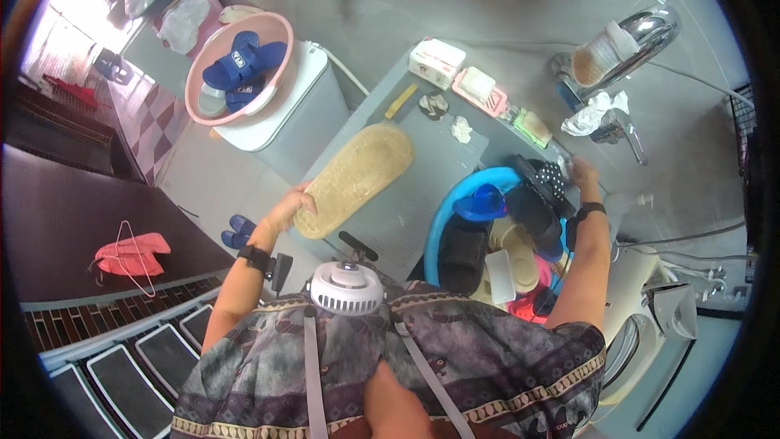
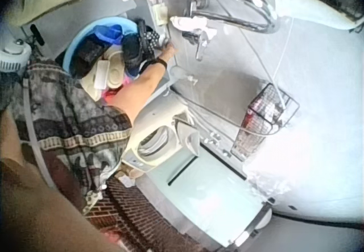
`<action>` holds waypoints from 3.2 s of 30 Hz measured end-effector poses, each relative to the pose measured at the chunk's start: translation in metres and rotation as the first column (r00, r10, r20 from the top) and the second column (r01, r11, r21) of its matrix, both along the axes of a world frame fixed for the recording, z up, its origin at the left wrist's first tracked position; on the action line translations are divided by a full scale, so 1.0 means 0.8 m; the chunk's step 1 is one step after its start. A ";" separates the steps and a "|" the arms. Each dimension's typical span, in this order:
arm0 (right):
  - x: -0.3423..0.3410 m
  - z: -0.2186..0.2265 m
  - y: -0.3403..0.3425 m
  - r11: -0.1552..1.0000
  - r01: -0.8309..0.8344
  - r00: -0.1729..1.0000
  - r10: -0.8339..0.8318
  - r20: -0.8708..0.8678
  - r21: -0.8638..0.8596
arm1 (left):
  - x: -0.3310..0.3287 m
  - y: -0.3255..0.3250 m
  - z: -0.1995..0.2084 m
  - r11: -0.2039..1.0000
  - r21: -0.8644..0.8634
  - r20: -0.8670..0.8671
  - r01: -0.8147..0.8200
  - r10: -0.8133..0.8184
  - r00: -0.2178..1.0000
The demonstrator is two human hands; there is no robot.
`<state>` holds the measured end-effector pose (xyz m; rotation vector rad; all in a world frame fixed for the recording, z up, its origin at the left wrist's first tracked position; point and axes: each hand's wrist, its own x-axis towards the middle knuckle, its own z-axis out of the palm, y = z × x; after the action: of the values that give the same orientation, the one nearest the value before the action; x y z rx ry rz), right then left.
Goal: Scrubbing sandals with a brush and soap in a basin.
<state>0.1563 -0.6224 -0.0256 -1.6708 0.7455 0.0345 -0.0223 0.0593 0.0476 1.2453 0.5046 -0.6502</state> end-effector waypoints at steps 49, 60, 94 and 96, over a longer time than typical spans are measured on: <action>-0.241 0.081 0.284 0.389 -0.433 0.859 0.451 -0.241 -0.813 | 0.093 -0.071 -0.045 0.984 -0.016 0.177 0.180 -0.174 0.969; -0.330 0.052 0.262 0.212 -0.741 0.671 0.262 -0.694 -0.637 | 0.072 -0.066 -0.030 0.983 -0.106 0.169 0.152 -0.133 0.977; -0.154 0.110 0.522 0.445 -0.535 0.663 0.748 -0.030 -0.718 | 0.106 -0.091 -0.004 0.995 -0.059 0.083 0.084 -0.079 0.993; -0.151 0.093 0.509 0.399 -0.457 0.651 0.759 0.007 -0.795 | 0.105 -0.081 -0.014 0.991 -0.082 0.076 0.108 -0.102 0.992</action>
<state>0.0356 -0.2154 0.0488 -2.5925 -0.3133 -0.0706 0.0619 -0.0052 0.0361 1.2149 0.3493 -0.7060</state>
